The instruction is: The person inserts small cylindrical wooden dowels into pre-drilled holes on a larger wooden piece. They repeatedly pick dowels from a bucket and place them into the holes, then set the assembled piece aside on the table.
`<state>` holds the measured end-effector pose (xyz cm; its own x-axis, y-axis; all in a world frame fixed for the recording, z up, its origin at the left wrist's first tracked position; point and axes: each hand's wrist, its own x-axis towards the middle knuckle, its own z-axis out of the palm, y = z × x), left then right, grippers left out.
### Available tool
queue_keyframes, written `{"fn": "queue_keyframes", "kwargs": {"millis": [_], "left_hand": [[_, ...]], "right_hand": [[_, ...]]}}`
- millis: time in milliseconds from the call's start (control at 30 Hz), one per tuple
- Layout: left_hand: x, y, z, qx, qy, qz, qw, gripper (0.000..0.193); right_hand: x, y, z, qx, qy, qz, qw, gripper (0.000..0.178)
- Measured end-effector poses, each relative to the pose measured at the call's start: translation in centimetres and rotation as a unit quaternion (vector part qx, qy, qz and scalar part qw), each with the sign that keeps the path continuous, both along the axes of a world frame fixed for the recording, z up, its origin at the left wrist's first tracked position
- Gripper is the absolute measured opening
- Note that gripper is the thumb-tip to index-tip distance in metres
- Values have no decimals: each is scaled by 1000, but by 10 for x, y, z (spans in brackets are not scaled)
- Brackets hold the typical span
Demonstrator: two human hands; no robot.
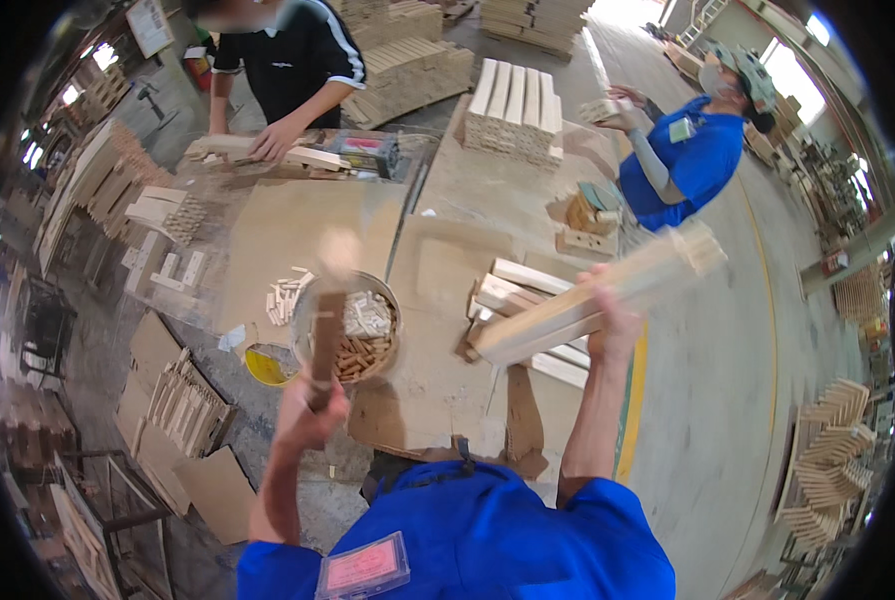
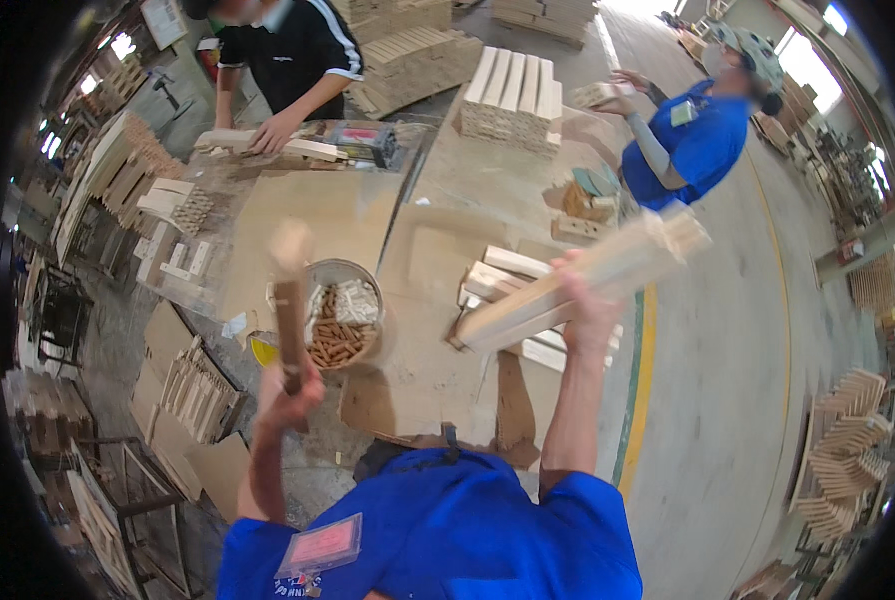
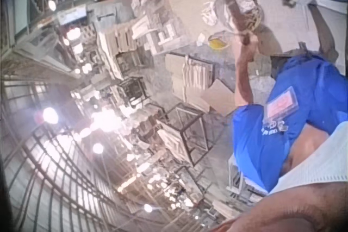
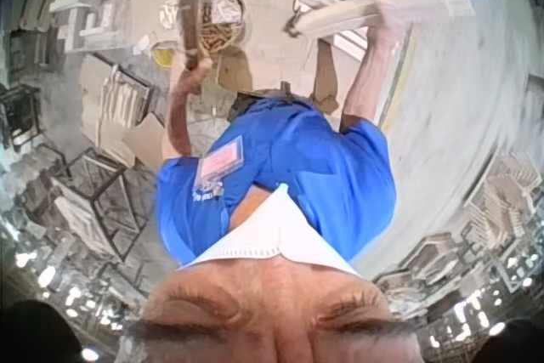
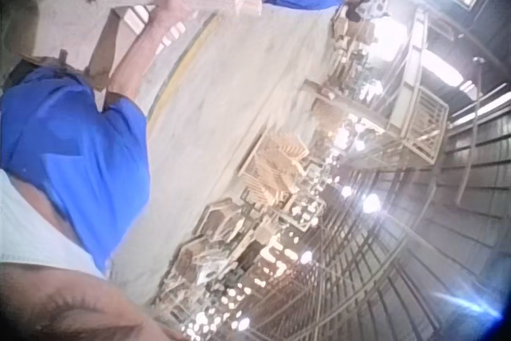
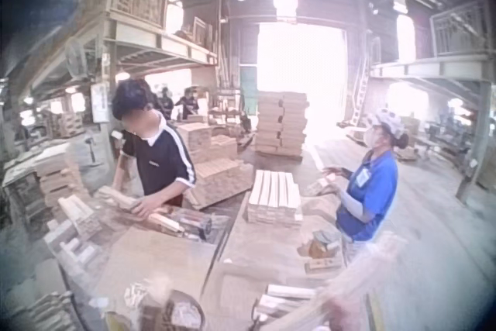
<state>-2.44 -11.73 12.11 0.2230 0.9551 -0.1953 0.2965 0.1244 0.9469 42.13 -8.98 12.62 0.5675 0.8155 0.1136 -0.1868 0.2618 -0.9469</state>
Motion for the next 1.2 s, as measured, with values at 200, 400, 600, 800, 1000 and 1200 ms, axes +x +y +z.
{"fn": "queue_keyframes", "kwargs": {"millis": [200,400,600,800,1000,1200], "left_hand": [[3,-64,-113,28,112,-116,987,40],[3,-66,-136,-104,343,-198,912,54],[6,-64,-159,-72,347,-148,923,46],[17,-64,-164,-99,380,-101,914,49],[30,-64,-170,32,356,-75,931,51],[50,-73,-164,92,371,-66,922,50]], "right_hand": [[-9,90,-53,26,417,-48,907,38],[-66,243,-163,-71,491,4,868,54],[-122,340,-209,-135,516,72,843,78],[-156,246,-184,-270,170,280,905,78],[-32,89,-112,-275,-573,181,751,99],[35,62,-139,-302,-671,211,643,82]]}}
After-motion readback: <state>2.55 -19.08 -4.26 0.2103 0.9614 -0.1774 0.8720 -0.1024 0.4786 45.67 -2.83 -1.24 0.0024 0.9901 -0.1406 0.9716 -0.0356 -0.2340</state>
